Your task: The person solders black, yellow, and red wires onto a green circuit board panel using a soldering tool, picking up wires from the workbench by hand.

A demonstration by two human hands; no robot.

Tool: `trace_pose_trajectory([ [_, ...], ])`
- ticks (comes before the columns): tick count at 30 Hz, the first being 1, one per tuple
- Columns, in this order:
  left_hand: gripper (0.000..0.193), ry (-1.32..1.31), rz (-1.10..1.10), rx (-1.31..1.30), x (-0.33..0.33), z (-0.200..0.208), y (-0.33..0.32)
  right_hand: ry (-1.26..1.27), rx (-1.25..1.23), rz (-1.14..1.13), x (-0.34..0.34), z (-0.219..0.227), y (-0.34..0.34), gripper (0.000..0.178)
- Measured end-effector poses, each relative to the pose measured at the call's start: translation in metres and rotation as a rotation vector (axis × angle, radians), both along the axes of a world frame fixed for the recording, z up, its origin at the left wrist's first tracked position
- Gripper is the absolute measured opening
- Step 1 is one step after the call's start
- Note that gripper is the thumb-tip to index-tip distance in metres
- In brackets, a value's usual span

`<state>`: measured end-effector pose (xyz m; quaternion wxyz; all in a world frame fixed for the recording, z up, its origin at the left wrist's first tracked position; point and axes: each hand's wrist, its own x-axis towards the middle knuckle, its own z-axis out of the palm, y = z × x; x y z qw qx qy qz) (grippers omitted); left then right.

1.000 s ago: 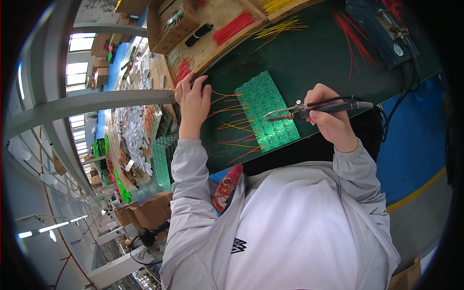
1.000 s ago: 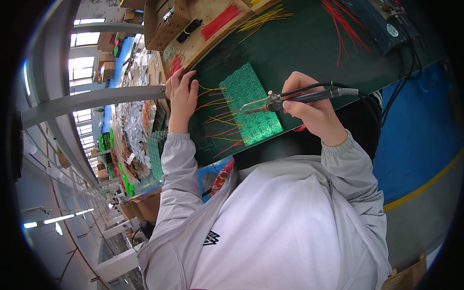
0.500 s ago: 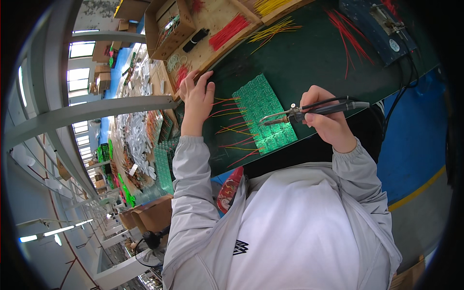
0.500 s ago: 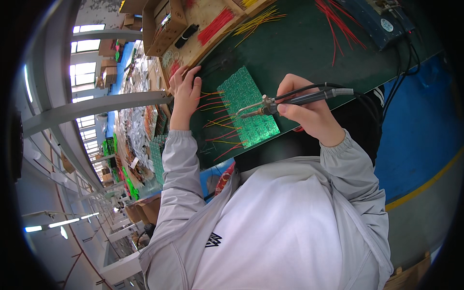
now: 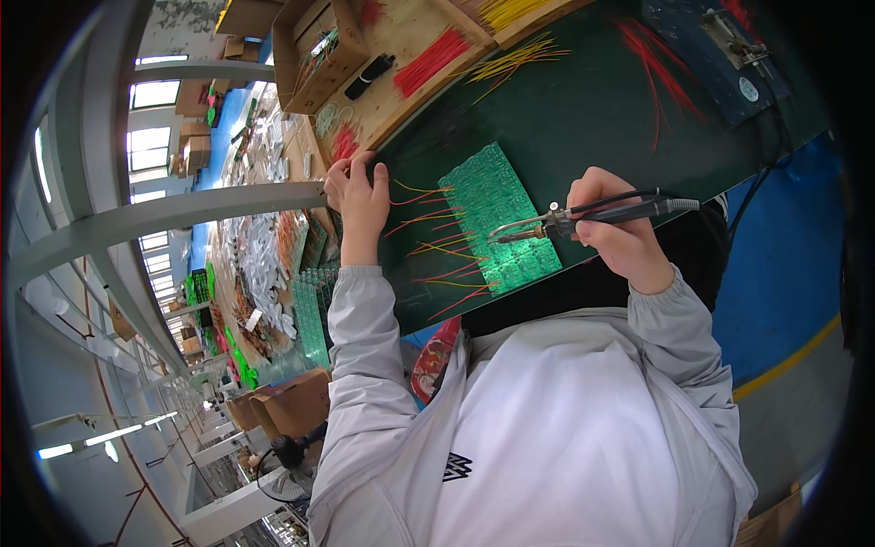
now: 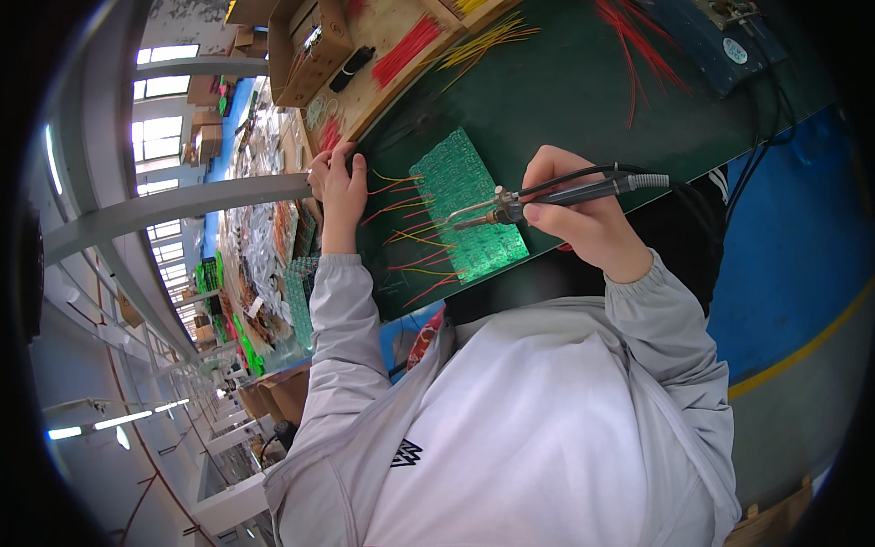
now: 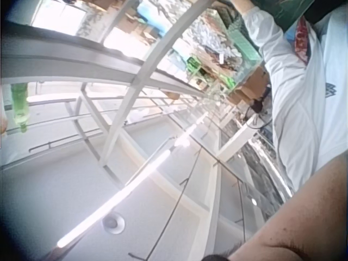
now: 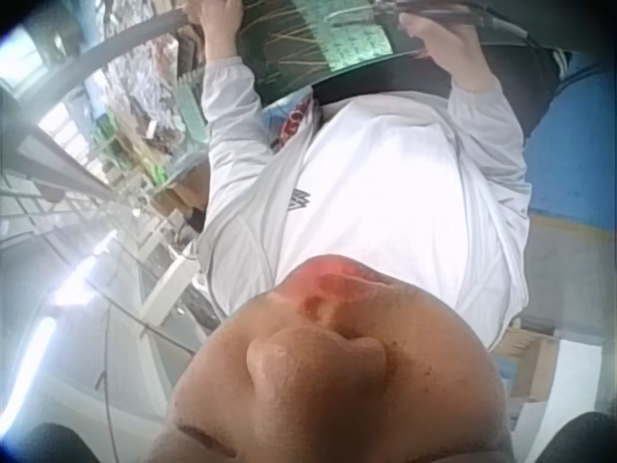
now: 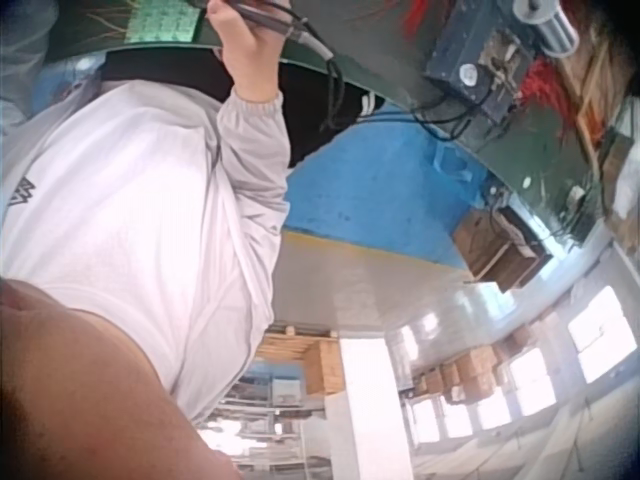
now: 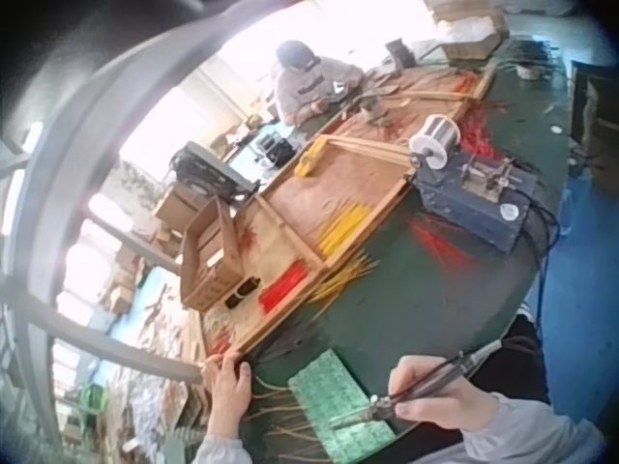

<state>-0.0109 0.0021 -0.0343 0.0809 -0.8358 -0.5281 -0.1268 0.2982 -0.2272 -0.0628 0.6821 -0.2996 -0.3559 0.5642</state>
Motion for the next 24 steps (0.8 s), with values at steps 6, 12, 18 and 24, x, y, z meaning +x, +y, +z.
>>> trace_pose_trajectory([
  [6, 0.034, -0.012, 0.071, -0.027, 0.003, -0.003, 0.002, 0.025, 0.004, 0.004, 0.000, 0.000, 0.000, 0.013],
  [12, 0.033, 0.009, 0.084, 0.028, -0.001, -0.003, 0.002, 0.043, -0.008, 0.031, 0.001, 0.001, 0.000, 0.014],
  [18, 0.036, -0.023, 0.149, -0.030, 0.010, -0.003, 0.000, 0.034, -0.012, 0.014, 0.000, 0.001, -0.001, 0.013],
  [24, 0.038, -0.055, 0.199, -0.019, 0.015, -0.007, -0.001, 0.004, -0.003, 0.021, 0.002, 0.000, -0.001, 0.013],
])
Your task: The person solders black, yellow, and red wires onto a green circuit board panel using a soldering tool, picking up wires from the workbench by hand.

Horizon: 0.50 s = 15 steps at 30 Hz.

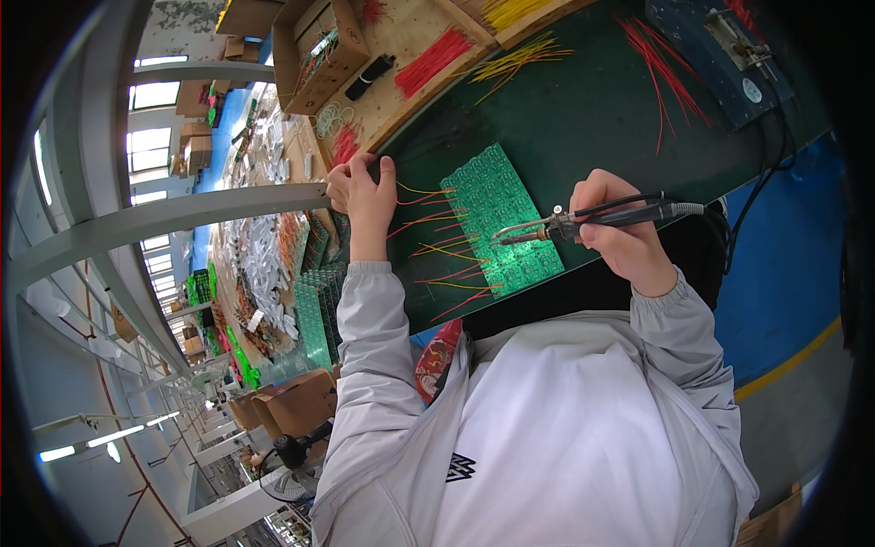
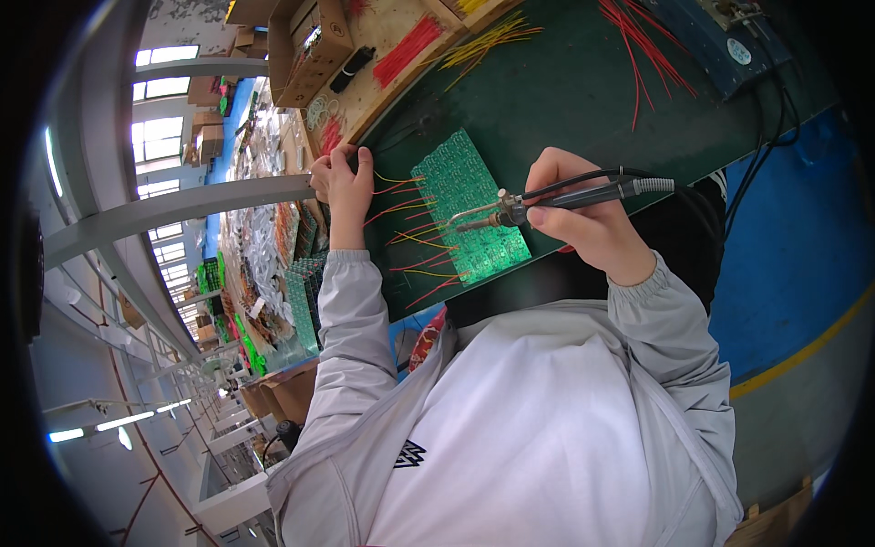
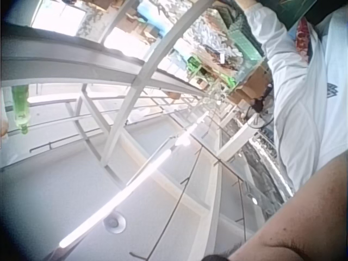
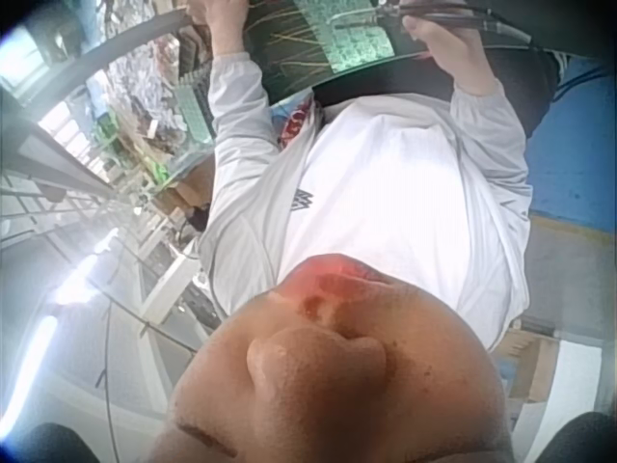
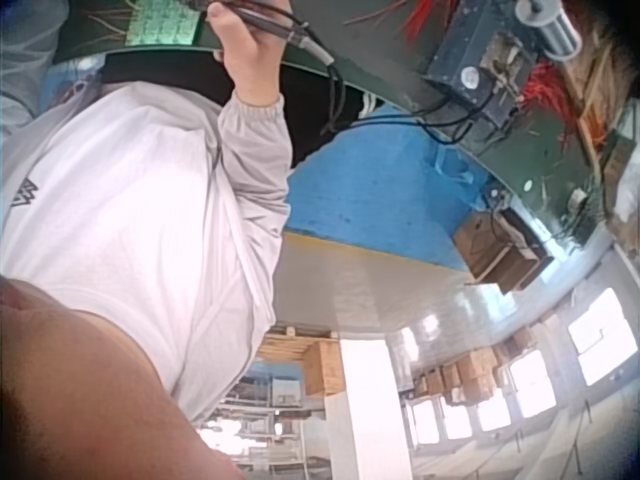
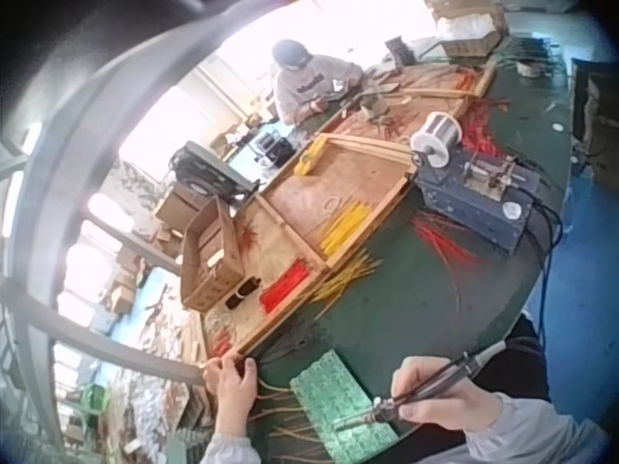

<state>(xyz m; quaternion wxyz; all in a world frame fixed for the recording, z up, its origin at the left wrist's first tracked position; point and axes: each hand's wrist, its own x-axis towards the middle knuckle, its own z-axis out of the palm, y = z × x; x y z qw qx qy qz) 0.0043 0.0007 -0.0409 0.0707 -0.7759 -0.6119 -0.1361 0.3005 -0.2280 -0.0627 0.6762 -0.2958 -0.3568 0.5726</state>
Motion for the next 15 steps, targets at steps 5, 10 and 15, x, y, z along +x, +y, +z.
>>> trace_pose_trajectory([
  [5, 0.038, -0.009, 0.017, -0.017, -0.002, 0.000, 0.001, 0.011, 0.000, -0.017, -0.002, -0.001, 0.002, 0.014],
  [10, 0.038, -0.028, -0.008, 0.001, -0.008, -0.001, 0.002, 0.048, -0.018, -0.010, -0.003, 0.002, 0.001, 0.014],
  [15, 0.040, 0.013, -0.037, 0.040, -0.013, 0.000, 0.001, 0.109, 0.003, -0.023, -0.007, 0.002, 0.003, 0.013],
])
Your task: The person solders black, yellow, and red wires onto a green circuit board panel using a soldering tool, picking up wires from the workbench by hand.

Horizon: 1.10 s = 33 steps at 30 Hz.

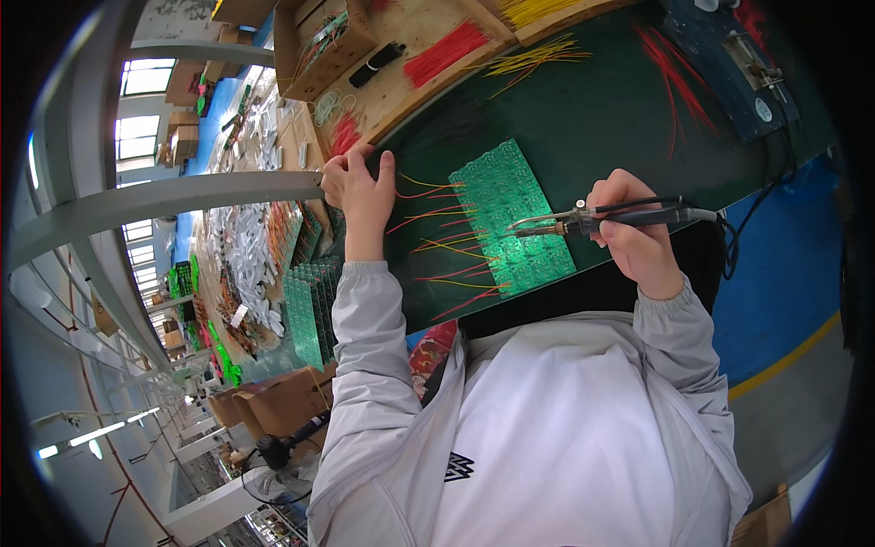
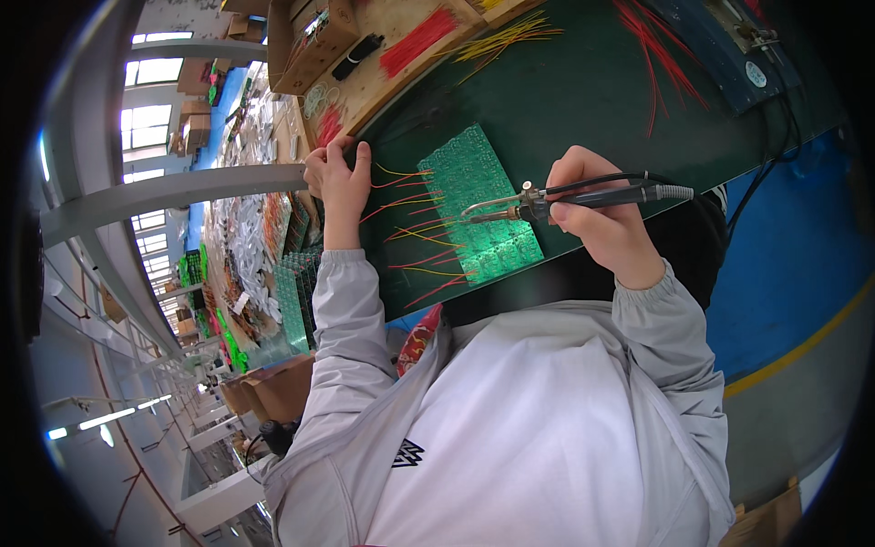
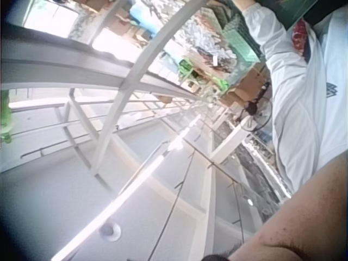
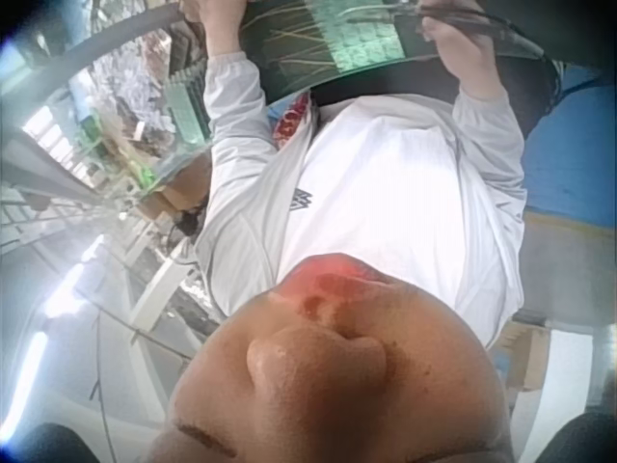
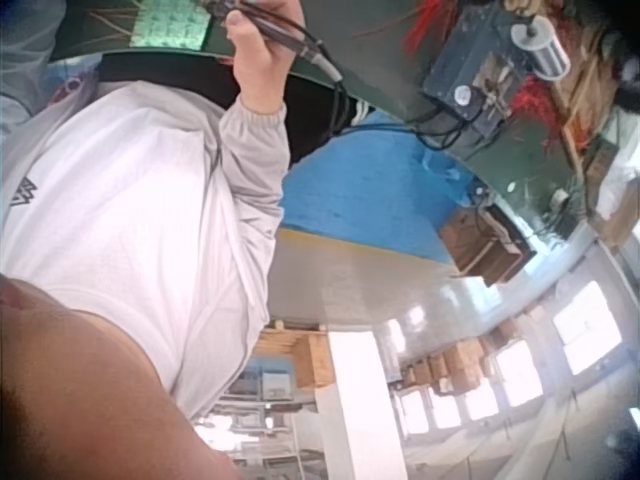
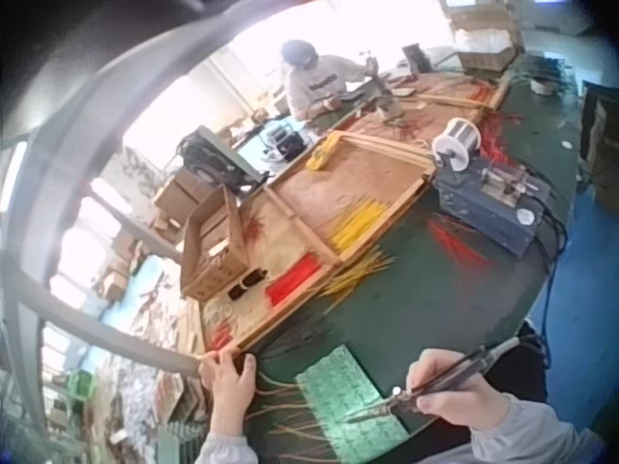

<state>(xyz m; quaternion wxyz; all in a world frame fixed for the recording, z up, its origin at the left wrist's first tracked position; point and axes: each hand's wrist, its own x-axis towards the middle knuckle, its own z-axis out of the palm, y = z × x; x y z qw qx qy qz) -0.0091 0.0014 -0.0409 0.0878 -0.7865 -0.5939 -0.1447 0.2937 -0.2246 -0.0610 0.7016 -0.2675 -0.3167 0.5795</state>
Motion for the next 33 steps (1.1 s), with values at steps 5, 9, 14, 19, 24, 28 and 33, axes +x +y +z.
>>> trace_pose_trajectory([
  [5, 0.043, -0.027, -0.014, 0.007, 0.003, -0.001, -0.003, 0.046, -0.005, -0.004, -0.002, 0.001, 0.001, 0.013],
  [9, 0.045, -0.089, 0.011, -0.008, 0.010, -0.006, -0.003, 0.035, -0.003, -0.002, -0.001, 0.000, 0.001, 0.013],
  [14, 0.048, -0.109, 0.087, -0.038, 0.019, -0.002, -0.008, 0.046, -0.011, -0.002, -0.003, 0.001, 0.000, 0.014],
  [19, 0.050, -0.129, 0.151, -0.125, 0.027, 0.005, -0.007, 0.049, 0.007, -0.012, -0.002, 0.001, 0.000, 0.014],
  [24, 0.057, -0.190, 0.189, -0.145, 0.026, 0.002, -0.007, 0.043, 0.016, 0.024, 0.000, -0.001, 0.000, 0.014],
  [28, 0.059, -0.224, 0.210, -0.167, 0.028, 0.000, -0.005, 0.048, 0.013, 0.013, 0.001, -0.001, -0.001, 0.014],
  [33, 0.061, -0.217, 0.216, -0.193, 0.027, 0.003, -0.004, 0.042, 0.009, 0.040, 0.003, 0.001, -0.001, 0.013],
])
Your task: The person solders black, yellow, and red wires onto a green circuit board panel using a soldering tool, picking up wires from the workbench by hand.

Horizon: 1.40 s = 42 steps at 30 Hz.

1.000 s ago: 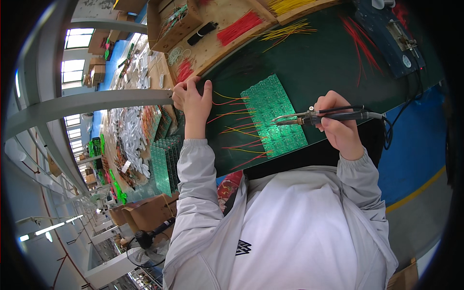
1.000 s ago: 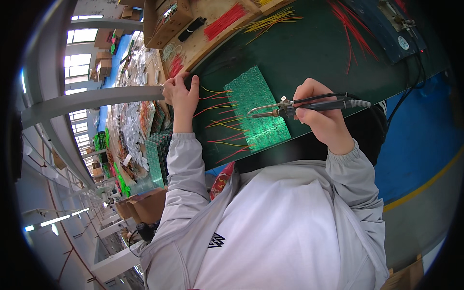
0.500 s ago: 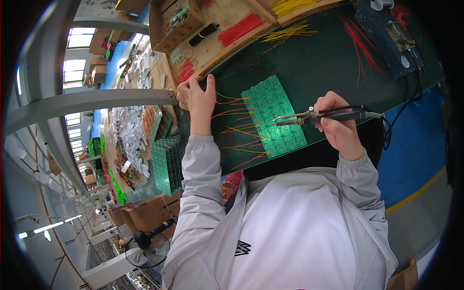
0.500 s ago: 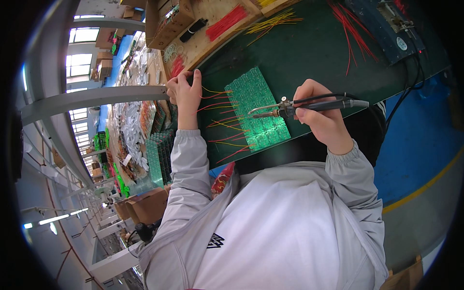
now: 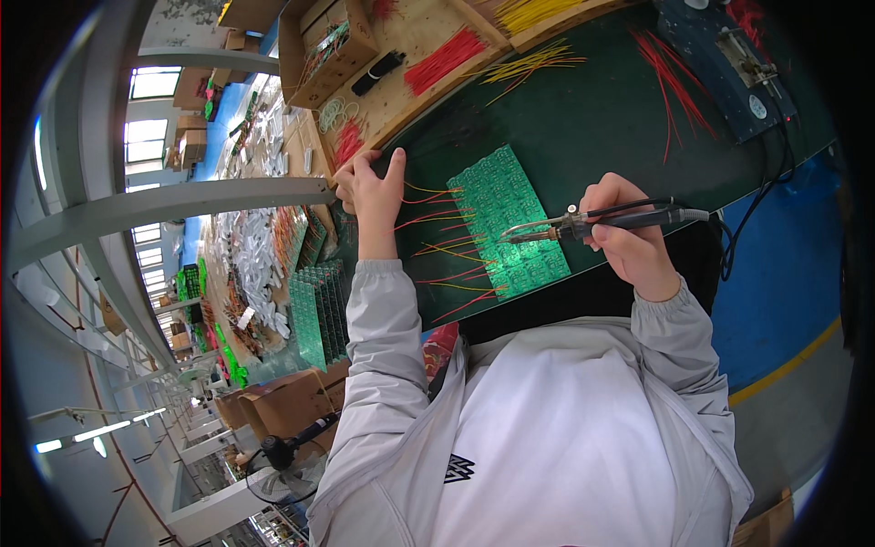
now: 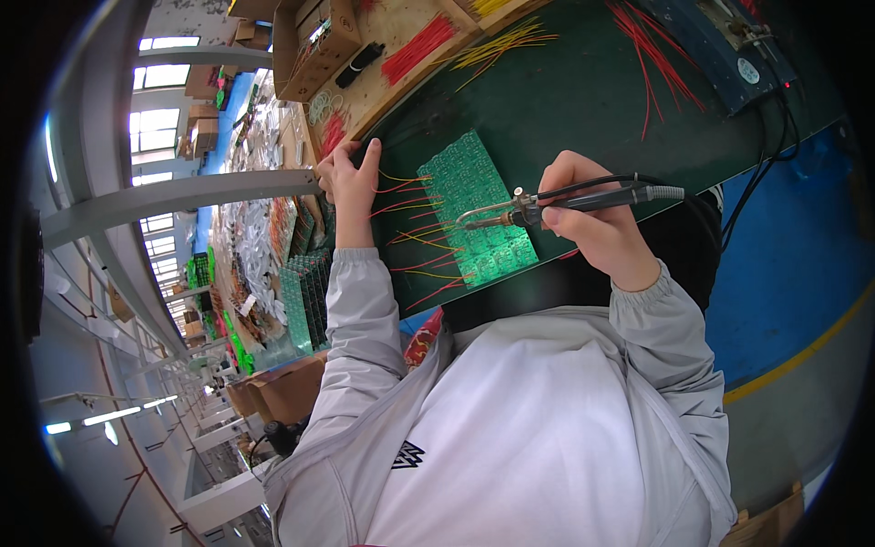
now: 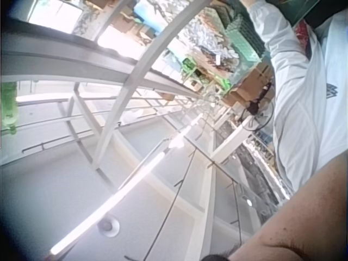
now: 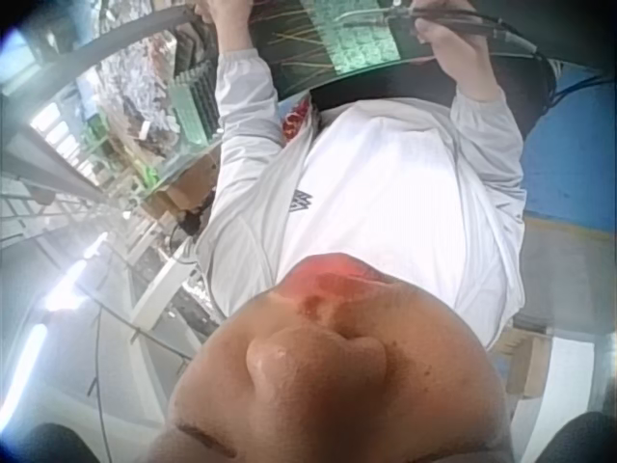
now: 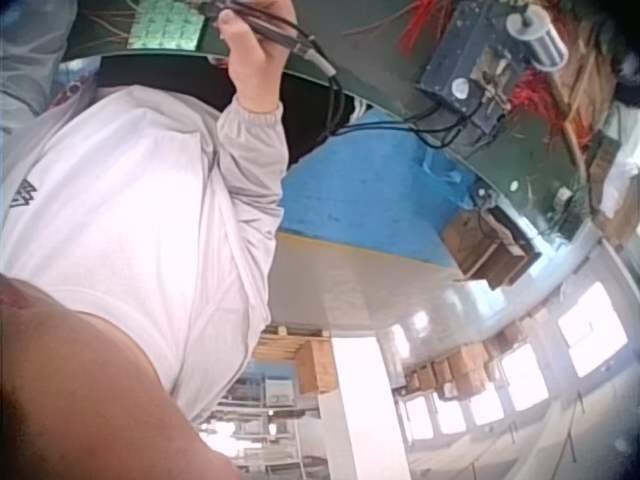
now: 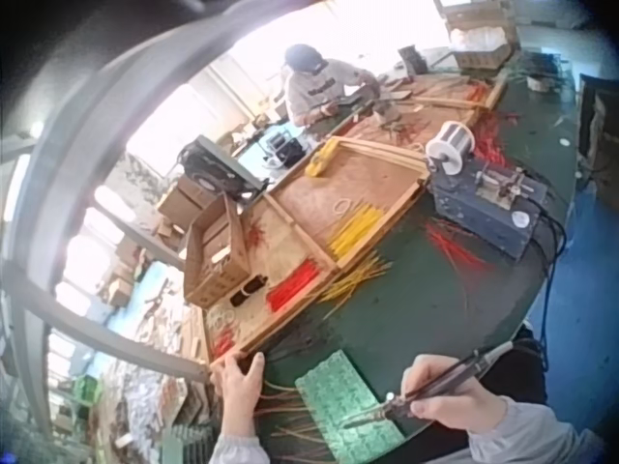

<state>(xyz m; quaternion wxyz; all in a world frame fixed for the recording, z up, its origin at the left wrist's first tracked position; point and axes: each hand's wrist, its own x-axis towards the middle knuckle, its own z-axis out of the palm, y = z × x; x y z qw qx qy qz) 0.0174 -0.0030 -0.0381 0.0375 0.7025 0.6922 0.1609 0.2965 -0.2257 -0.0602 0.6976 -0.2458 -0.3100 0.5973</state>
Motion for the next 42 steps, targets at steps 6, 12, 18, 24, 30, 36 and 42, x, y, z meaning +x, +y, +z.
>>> trace_pose_trajectory([
  [6, 0.061, 0.001, -0.005, 0.003, 0.002, 0.001, -0.002, -0.026, -0.014, 0.009, 0.002, -0.002, -0.002, 0.013],
  [12, 0.057, 0.044, -0.028, 0.026, 0.006, 0.001, -0.002, -0.058, -0.018, -0.001, 0.003, 0.001, -0.001, 0.013],
  [18, 0.045, 0.063, -0.134, 0.093, 0.004, 0.003, -0.009, -0.092, -0.023, -0.014, 0.003, -0.002, -0.001, 0.015],
  [24, 0.024, 0.084, -0.379, 0.200, -0.006, 0.003, 0.000, -0.084, -0.011, -0.014, 0.003, -0.003, -0.001, 0.016],
  [30, 0.019, 0.194, -0.544, 0.394, -0.003, 0.008, 0.009, -0.078, -0.005, -0.033, 0.002, -0.002, 0.000, 0.017],
  [36, 0.021, 0.131, -0.400, 0.339, -0.015, 0.009, 0.007, -0.089, -0.026, -0.004, 0.003, -0.003, -0.002, 0.015],
  [42, 0.025, 0.227, -0.529, 0.377, -0.009, 0.011, 0.001, -0.078, -0.015, -0.023, 0.003, -0.002, -0.001, 0.014],
])
